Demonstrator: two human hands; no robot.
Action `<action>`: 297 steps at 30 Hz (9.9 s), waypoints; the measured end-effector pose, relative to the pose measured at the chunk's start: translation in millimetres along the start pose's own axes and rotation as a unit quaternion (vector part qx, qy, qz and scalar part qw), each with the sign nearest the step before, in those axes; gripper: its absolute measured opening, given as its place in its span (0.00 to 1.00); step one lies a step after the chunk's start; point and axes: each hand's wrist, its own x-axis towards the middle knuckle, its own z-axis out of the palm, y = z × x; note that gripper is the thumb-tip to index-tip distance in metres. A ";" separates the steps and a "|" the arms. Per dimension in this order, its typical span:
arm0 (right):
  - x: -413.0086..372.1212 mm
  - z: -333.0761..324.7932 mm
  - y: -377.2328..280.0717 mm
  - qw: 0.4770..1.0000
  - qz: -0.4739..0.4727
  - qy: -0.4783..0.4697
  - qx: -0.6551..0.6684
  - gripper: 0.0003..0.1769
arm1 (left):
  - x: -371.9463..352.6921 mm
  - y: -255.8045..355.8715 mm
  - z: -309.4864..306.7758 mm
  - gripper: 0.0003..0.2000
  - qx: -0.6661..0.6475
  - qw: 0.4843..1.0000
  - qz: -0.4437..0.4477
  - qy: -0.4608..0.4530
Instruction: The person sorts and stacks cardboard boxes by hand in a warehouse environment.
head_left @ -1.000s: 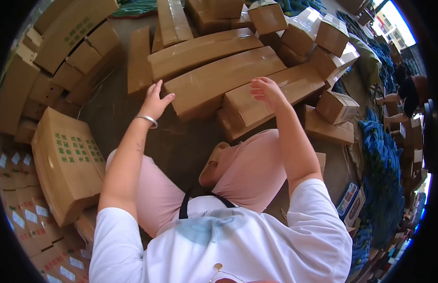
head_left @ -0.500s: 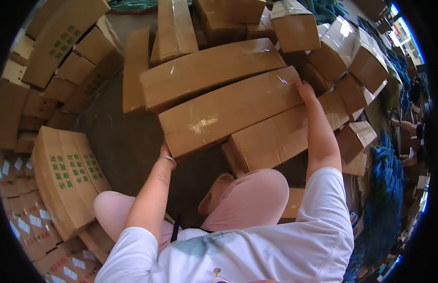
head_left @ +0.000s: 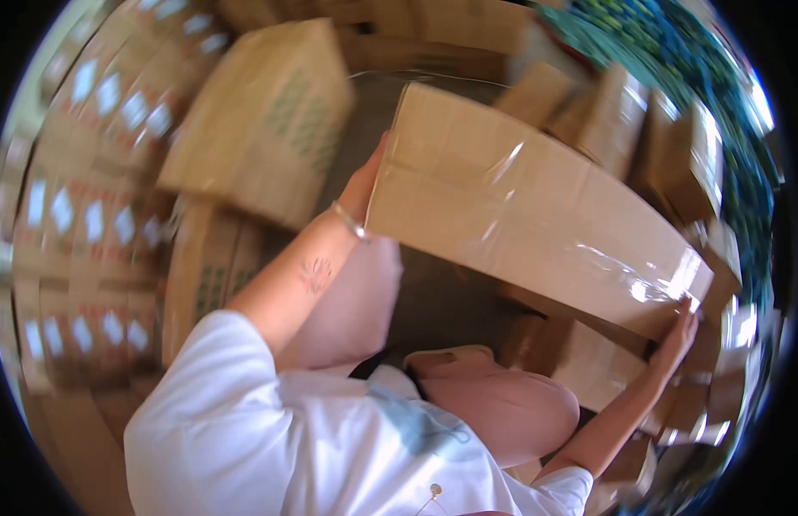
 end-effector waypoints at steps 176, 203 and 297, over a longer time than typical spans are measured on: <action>-179.0 -187.0 196.9 0.778 0.302 0.155 -0.529 0.19 | 94.7 -186.3 51.6 0.28 0.399 0.891 -0.164 -0.142; -94.6 -114.6 20.9 0.978 0.185 -0.012 0.092 0.41 | 18.8 2.4 32.4 0.26 0.012 0.990 -0.099 -0.095; -181.0 89.2 -44.0 0.933 -0.086 -0.308 -0.164 0.21 | -182.5 99.9 -504.8 0.31 0.658 0.532 -0.143 0.513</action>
